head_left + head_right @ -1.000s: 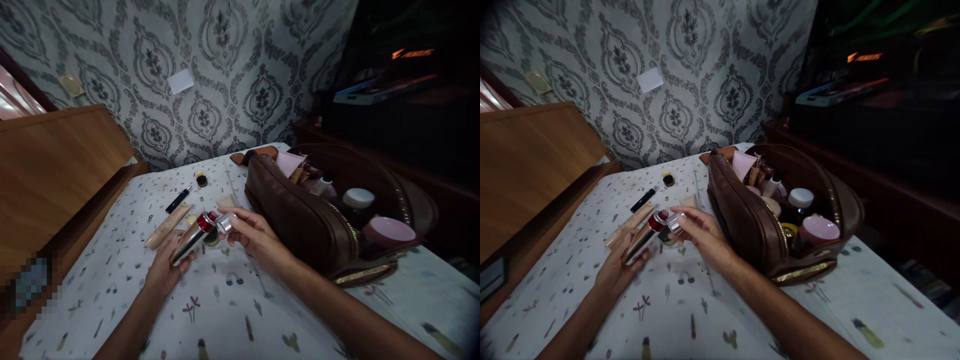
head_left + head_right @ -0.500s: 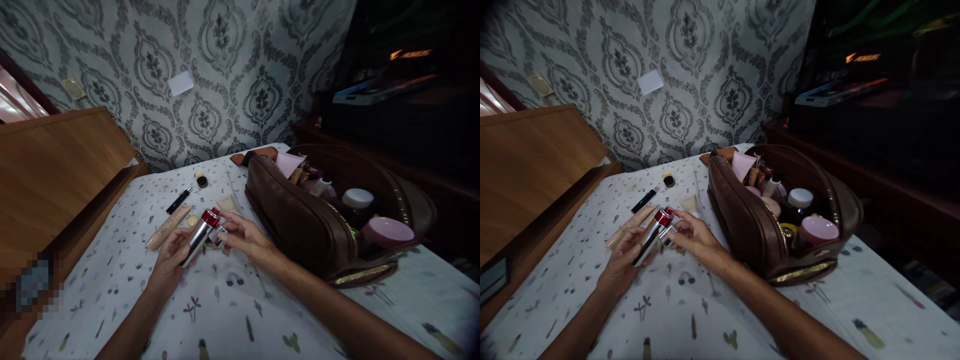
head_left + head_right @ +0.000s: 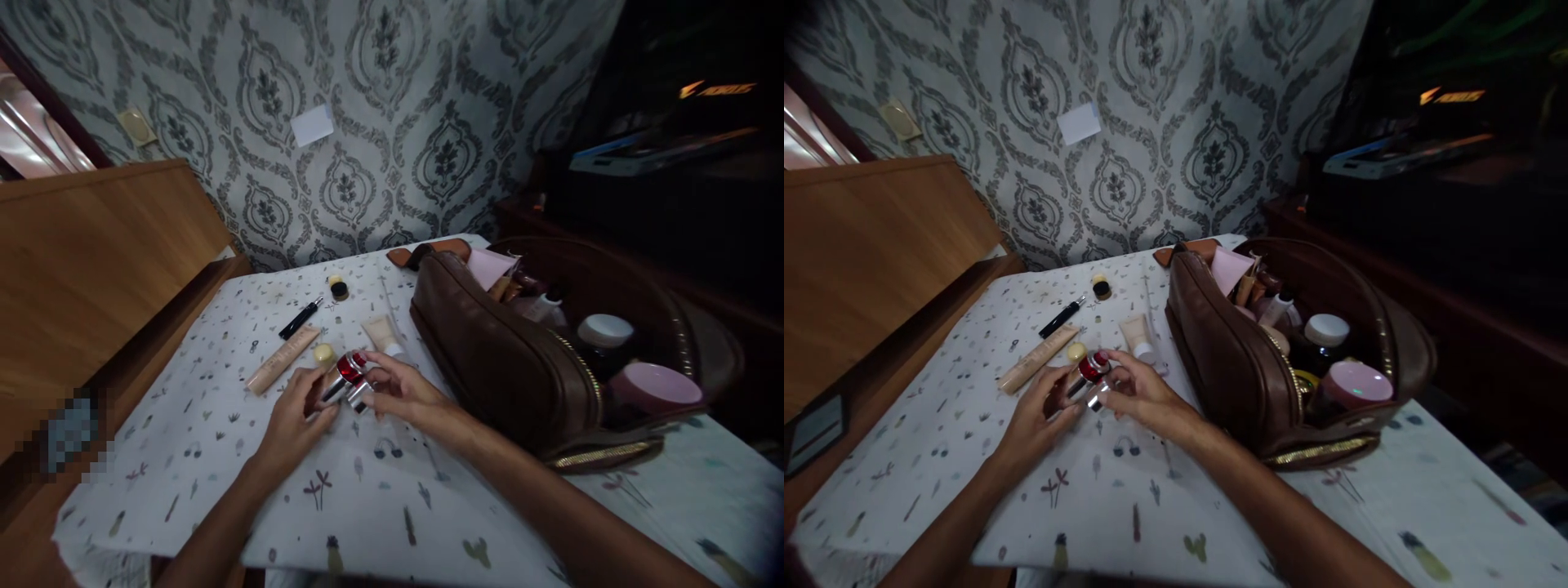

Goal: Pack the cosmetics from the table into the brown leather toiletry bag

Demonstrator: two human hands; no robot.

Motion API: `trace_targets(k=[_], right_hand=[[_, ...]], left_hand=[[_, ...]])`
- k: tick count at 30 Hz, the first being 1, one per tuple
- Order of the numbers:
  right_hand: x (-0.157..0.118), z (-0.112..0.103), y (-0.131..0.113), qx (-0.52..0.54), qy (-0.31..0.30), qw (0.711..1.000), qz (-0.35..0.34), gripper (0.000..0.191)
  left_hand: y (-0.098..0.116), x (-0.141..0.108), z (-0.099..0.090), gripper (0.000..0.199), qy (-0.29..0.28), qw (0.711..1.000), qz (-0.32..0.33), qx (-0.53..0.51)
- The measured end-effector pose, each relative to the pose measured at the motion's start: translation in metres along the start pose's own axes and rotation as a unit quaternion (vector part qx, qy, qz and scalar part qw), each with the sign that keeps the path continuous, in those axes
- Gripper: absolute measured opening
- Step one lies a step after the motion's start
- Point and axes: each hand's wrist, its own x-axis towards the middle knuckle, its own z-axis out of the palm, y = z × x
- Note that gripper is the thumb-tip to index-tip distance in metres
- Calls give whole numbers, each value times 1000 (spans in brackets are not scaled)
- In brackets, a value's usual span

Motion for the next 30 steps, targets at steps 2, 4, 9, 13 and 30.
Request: trace_targets(k=[2, 4, 9, 13, 30], right_hand=[[-1, 0, -1, -14, -18, 1000, 4, 64], [0, 1, -2, -17, -17, 1000, 3, 64], [2, 0, 1, -27, -19, 999, 6, 69], [2, -1, 3, -45, -4, 999, 0, 61], [6, -5, 8, -78, -34, 996, -14, 44]], left_hand=[[1, -1, -2, 39, -12, 997, 21, 79], [1, -1, -7, 37, -12, 992, 34, 120], [0, -2, -17, 34, 30, 989, 4, 147], [-1, -2, -12, 35, 39, 986, 0, 160], [-2, -12, -16, 70, -82, 964, 114, 224]])
